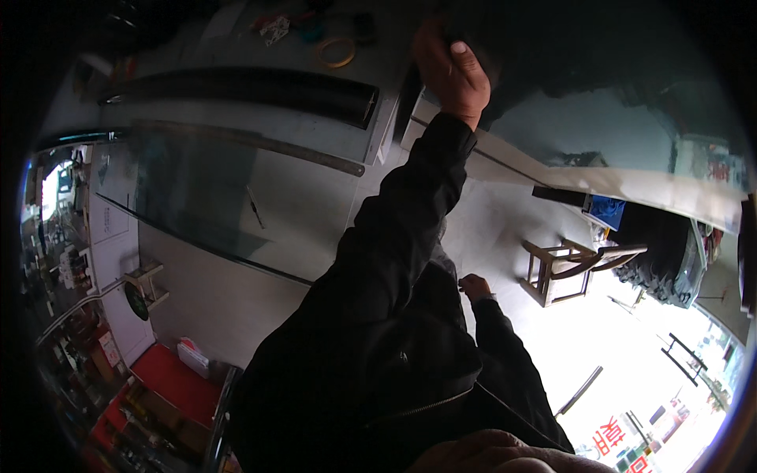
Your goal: The person applies a tint film to a large glass pane, smoothing it with a squeegee to remove bubbles and then trimming the edges with a utility knife. The person works methodically across the surface, adjusting the film and cutting away excess material.
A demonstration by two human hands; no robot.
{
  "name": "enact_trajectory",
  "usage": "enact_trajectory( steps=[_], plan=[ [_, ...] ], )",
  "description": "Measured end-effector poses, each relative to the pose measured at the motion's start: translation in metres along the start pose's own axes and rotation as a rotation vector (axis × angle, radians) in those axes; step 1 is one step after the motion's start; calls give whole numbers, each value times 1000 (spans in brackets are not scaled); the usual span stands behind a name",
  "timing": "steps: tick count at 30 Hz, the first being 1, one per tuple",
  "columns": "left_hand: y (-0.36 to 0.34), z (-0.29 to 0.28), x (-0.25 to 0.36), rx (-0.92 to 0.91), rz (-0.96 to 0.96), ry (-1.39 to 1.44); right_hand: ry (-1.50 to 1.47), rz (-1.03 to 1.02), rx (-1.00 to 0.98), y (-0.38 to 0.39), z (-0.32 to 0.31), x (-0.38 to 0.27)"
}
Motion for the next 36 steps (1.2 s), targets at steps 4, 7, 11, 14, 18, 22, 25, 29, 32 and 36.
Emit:
enact_trajectory(
  steps=[4, 7, 11, 14, 18, 22, 25, 29, 32, 36],
  plan=[
    [-6, -5, -16, 20, 107, 54, -14, 209, -37, 9, -7, 25],
    [-1, -5, -43, -30, 51, 55, 230, -45, -61, 9, -17, 16],
    [15, -14, -90, -71, -11, 39, 187, 107, -28, 9, -30, 27],
    [31, -28, -147, -165, -429, -8, 183, 31, -30, 9, -33, 16],
    [69, -52, -119, -47, -508, -13, 93, -63, -47, 10, -26, 2],
    [74, -18, -101, 8, -456, -33, 135, -48, -76, 12, -21, 8],
    [72, -17, -125, -13, -430, 50, 102, -109, -53, 13, -26, 15],
    [94, -20, -178, -126, -372, 1, 323, -115, -112, 9, -24, 44],
    [123, -35, -218, -15, -447, -21, 345, -128, -81, 5, -26, 50],
    [138, -67, -201, -129, -222, -512, 93, 35, -52, 0, -30, 42]
  ],
)
Point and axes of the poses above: each hand's wrist, its own y-axis away from the middle knuckle, its own z-axis out of the palm, x = y × z, the point moved 9 cm from there along -y, towards the middle knuckle, and after that the axes turned 9 degrees about x, right-handed, at the moved point
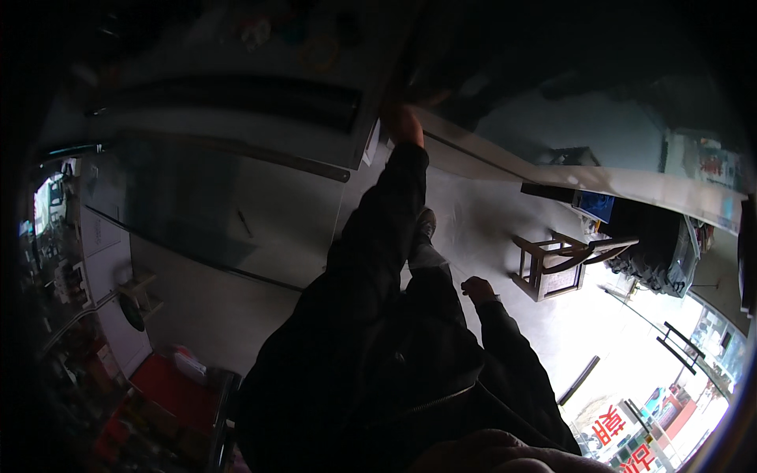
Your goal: The person applies a tint film to a large glass pane, smoothing it with a squeegee to remove bubbles and then trimming the edges with a utility knife. The person works methodically across the surface, adjusting the film and cutting away excess material.
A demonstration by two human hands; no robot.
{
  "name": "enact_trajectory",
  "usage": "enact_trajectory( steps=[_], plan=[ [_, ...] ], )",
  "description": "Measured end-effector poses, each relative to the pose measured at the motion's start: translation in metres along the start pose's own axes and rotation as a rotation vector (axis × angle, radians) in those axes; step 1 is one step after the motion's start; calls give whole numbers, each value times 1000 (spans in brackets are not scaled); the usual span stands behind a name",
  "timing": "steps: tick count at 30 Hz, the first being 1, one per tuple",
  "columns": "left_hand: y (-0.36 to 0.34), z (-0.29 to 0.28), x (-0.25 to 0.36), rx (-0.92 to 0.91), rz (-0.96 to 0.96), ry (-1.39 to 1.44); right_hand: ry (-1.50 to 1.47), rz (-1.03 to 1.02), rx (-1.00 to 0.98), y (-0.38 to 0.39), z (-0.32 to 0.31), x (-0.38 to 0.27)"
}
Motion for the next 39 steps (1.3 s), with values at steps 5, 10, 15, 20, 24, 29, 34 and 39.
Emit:
enact_trajectory(
  steps=[5, 10, 15, 20, 24, 29, 34, 39],
  plan=[
    [31, -67, 79, -391, -313, 423, 152, -236, 92, 4, -10, -39],
    [15, -41, 225, -1276, -35, 812, 230, -224, 98, 5, -6, -34],
    [35, -10, 198, -1505, -106, 724, 24, -213, 131, 8, 1, -33],
    [77, 13, 141, -1520, 7, 491, -40, -258, 167, 20, 8, -31],
    [91, 3, 180, -1716, 192, 255, -180, -45, 133, 19, 15, -11],
    [57, -30, 342, -1713, 320, 818, 98, -304, 224, 24, 8, -31],
    [80, -24, 340, -1661, 388, 733, -378, 55, 225, 17, 9, -14],
    [124, 7, 247, -1606, 500, 533, -462, 82, 277, 28, 9, -13]
  ],
)
Point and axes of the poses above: each hand's wrist, its own y-axis away from the middle knuckle, its own z-axis out of the palm, x = y × z, the point moved 9 cm from there along -y, towards the middle knuckle, and after that the axes turned 9 degrees about x, right-handed, at the moved point
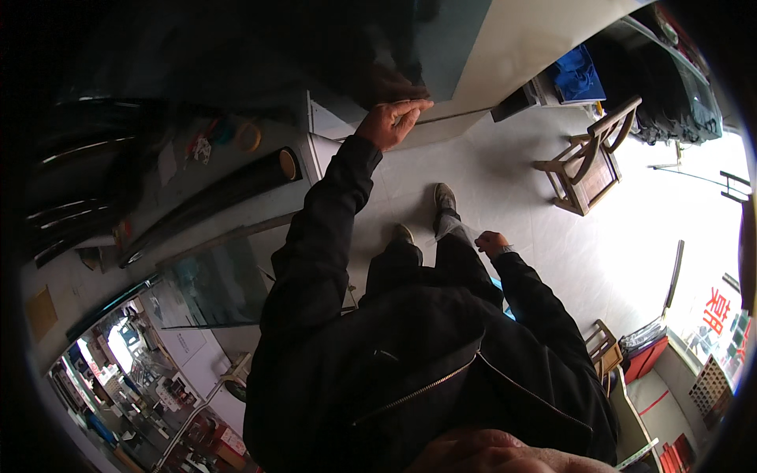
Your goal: The person applies a tint film to a large glass pane, smoothing it with a squeegee to remove bubbles and then trimming the edges with a utility knife. The person works methodically across the surface, adjusting the film and cutting away excess material.
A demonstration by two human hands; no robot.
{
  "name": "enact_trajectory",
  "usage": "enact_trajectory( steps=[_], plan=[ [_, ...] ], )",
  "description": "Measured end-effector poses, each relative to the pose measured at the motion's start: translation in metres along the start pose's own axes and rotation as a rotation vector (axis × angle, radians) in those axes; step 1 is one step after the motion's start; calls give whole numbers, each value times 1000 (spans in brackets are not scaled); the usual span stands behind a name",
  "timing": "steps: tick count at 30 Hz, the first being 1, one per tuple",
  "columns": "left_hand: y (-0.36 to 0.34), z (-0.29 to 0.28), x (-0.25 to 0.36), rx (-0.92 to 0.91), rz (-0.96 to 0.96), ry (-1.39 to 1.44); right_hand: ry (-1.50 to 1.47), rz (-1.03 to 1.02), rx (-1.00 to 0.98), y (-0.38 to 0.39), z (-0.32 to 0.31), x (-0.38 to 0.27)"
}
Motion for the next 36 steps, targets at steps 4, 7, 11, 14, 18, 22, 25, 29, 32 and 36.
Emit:
enact_trajectory(
  steps=[4, 7, 11, 14, 18, 22, 25, 29, 32, 36],
  plan=[
    [11, 20, -33, -99, -174, -133, 44, 46, -29, 9, 4, 27],
    [-2, 20, 11, -229, -143, -231, 320, -379, -50, 13, 12, 9],
    [-49, -13, 123, -135, 166, 210, 304, -242, -57, 17, 12, 18],
    [-69, -6, 145, -97, 191, 241, 163, -106, -20, 20, 7, 14],
    [-67, 35, 107, -40, 183, 121, 77, -80, 23, 17, 5, 5],
    [-56, 66, 46, -28, 160, 78, -33, 57, 45, 16, -1, 21],
    [-50, 89, 2, -58, 73, 48, -85, 113, 70, 23, -9, 36],
    [-36, 110, -17, -112, -3, -222, 101, 53, 40, 29, -12, 56],
    [6, 131, 17, -656, 62, -425, 223, -108, 6, 35, -4, 59],
    [-35, 18, 116, -317, 94, 23, 111, -41, -18, 39, 0, 63]
  ],
)
Point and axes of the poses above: each hand's wrist, its own y-axis away from the middle knuckle, its own z-axis out of the palm, x = y × z, the point moved 9 cm from there along -y, towards the middle knuckle, and after that the axes turned 9 degrees about x, right-handed, at the moved point
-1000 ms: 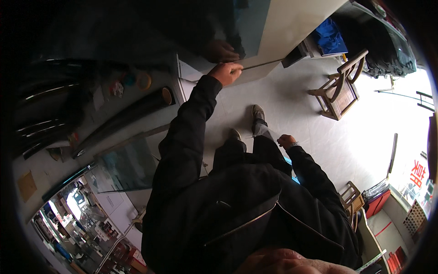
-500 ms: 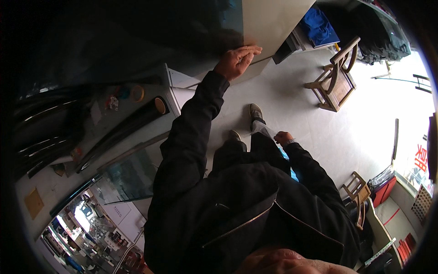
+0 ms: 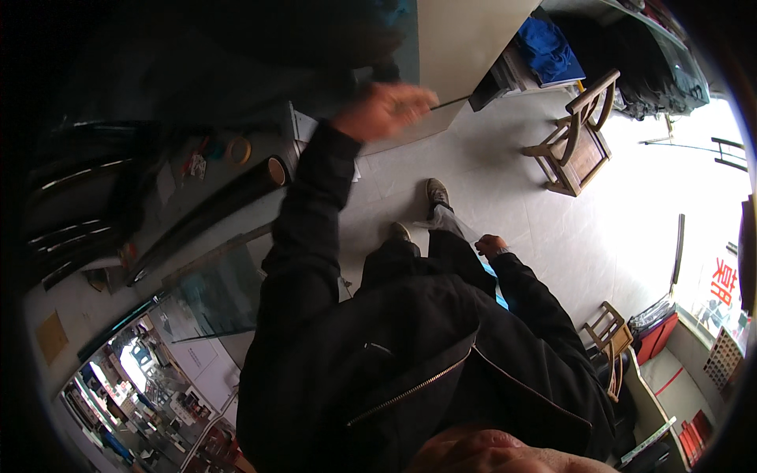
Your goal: The person applies a tint film to a large glass pane, smoothing it with a squeegee to remove bubbles and then trimming the edges with a utility knife. The person works methodically across the surface, adjusting the film and cutting away excess material.
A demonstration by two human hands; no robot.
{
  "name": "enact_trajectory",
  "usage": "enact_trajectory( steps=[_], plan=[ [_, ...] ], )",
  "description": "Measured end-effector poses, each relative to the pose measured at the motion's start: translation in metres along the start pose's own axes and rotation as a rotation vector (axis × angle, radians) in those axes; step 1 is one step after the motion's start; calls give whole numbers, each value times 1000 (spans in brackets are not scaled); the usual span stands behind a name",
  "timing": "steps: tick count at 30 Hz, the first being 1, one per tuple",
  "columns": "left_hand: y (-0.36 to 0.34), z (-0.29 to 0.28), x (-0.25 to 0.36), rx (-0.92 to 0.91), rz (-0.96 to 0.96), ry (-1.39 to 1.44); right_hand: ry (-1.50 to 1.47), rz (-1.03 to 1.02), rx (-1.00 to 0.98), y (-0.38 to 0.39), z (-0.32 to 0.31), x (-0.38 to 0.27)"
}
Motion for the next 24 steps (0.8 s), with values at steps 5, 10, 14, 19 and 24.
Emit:
enact_trajectory(
  steps=[5, 10, 14, 19, 24],
  plan=[
    [-3, -72, 43, 263, 145, 71, -39, 145, 22, -13, -13, -23],
    [0, -10, -38, 347, 87, -115, -119, 32, 34, -18, -26, -54],
    [10, 27, -107, 360, 99, -195, -118, 46, 25, -22, -29, -47],
    [34, 59, -192, 166, -221, -391, 236, -327, 21, -17, -35, -56],
    [104, 100, -190, -100, -473, -249, 278, -232, 0, -17, -43, -65]
  ],
)
Point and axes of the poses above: each hand's wrist, its own y-axis away from the middle knuckle, its own z-axis out of the palm, x = y × z, the point moved 9 cm from there along -y, towards the middle knuckle, and after that the axes turned 9 degrees about x, right-handed, at the moved point
